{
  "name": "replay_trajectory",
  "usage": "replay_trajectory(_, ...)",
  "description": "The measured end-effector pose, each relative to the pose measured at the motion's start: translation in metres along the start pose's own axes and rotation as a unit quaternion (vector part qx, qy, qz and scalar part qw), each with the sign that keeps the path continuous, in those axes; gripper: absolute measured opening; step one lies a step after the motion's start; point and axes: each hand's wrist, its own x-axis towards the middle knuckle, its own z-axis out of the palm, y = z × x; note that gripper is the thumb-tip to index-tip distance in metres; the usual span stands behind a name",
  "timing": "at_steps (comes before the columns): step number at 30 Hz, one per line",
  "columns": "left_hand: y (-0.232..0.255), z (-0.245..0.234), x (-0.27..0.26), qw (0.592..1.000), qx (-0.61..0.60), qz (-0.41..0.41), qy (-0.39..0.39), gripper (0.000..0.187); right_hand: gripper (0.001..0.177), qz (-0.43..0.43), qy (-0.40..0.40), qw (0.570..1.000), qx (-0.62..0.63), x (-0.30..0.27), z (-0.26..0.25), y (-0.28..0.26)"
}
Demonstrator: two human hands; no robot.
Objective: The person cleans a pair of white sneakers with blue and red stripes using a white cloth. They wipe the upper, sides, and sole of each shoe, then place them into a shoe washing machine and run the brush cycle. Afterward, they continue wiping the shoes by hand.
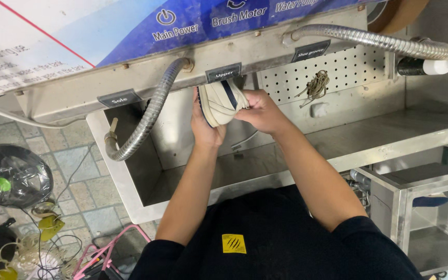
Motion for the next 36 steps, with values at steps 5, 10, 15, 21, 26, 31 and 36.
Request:
replay_trajectory(5,0.006,0.029,-0.037,0.996,0.074,0.032,-0.04,0.069,0.027,0.002,-0.017,1.0,-0.016,-0.035,0.002,0.004)
replay_trajectory(10,0.006,0.037,-0.071,0.99,0.127,0.048,-0.047,0.069,0.024,-0.013,-0.038,0.997,-0.073,-0.067,-0.004,0.012)
replay_trajectory(15,0.032,0.022,-0.068,0.917,0.385,0.073,-0.07,0.065,0.029,-0.012,0.012,0.999,-0.035,-0.06,-0.009,0.011)
replay_trajectory(21,0.085,0.028,-0.023,0.835,0.505,0.06,-0.21,0.086,0.034,0.018,0.052,0.994,0.097,0.001,0.001,0.006)
replay_trajectory(26,0.091,0.021,0.001,0.805,0.554,0.056,-0.207,0.097,0.033,0.007,0.077,0.972,0.221,0.026,0.004,0.005)
replay_trajectory(31,0.077,0.007,0.033,0.846,0.518,-0.038,-0.119,0.065,0.022,0.036,0.127,0.95,0.282,0.051,-0.008,0.015)
replay_trajectory(36,0.048,-0.034,0.054,0.874,0.48,-0.054,-0.045,0.046,0.024,-0.002,0.085,0.943,0.322,0.061,-0.026,0.032)
